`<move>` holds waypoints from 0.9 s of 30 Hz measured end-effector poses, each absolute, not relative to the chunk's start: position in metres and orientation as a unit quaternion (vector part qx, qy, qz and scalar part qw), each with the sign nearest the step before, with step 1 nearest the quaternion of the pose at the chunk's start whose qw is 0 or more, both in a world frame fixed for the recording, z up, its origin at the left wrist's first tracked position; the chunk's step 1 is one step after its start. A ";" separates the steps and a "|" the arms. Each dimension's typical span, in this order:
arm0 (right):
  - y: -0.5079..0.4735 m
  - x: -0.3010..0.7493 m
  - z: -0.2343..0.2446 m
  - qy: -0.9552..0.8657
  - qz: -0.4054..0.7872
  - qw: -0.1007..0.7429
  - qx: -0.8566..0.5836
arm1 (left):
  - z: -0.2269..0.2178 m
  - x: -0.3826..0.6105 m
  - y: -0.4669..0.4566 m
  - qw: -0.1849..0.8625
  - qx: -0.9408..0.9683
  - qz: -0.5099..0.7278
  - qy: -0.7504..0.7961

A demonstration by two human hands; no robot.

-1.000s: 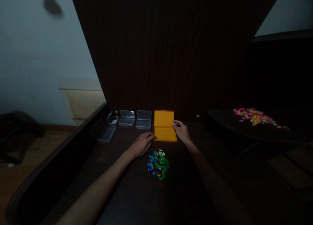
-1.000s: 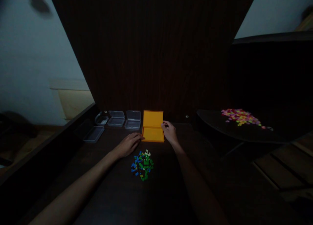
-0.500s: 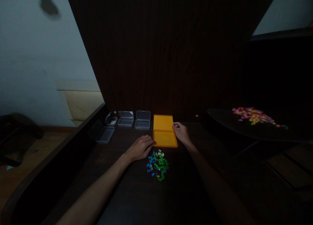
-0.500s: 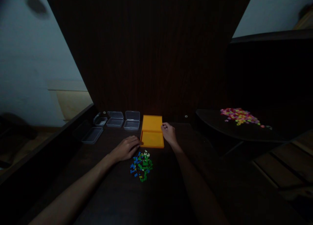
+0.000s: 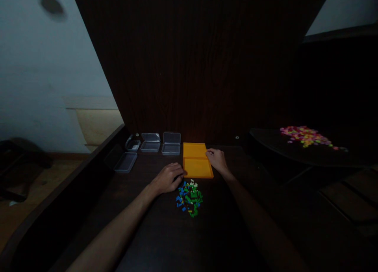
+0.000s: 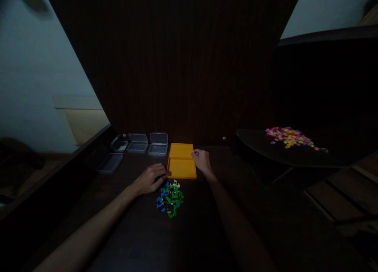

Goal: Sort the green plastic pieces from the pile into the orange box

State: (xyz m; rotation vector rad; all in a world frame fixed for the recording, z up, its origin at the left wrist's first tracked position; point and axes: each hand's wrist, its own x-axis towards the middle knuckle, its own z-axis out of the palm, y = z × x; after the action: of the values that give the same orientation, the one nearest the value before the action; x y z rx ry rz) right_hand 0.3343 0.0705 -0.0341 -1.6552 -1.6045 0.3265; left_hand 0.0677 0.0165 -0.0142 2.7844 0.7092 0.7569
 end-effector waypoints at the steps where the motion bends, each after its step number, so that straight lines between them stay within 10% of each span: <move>1: 0.070 0.334 -0.034 -0.632 0.131 0.394 -0.655 | -0.014 0.068 0.016 0.084 0.933 0.255 0.239; 27: 0.068 0.338 -0.040 -0.581 0.168 0.446 -0.659 | -0.015 0.068 0.013 0.089 0.908 0.303 0.276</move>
State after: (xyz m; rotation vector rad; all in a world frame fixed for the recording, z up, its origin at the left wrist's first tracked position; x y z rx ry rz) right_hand 0.3382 0.0681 -0.0397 -1.6333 -1.4405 0.4172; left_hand 0.0684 0.0133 -0.0150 2.7019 0.8205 0.9002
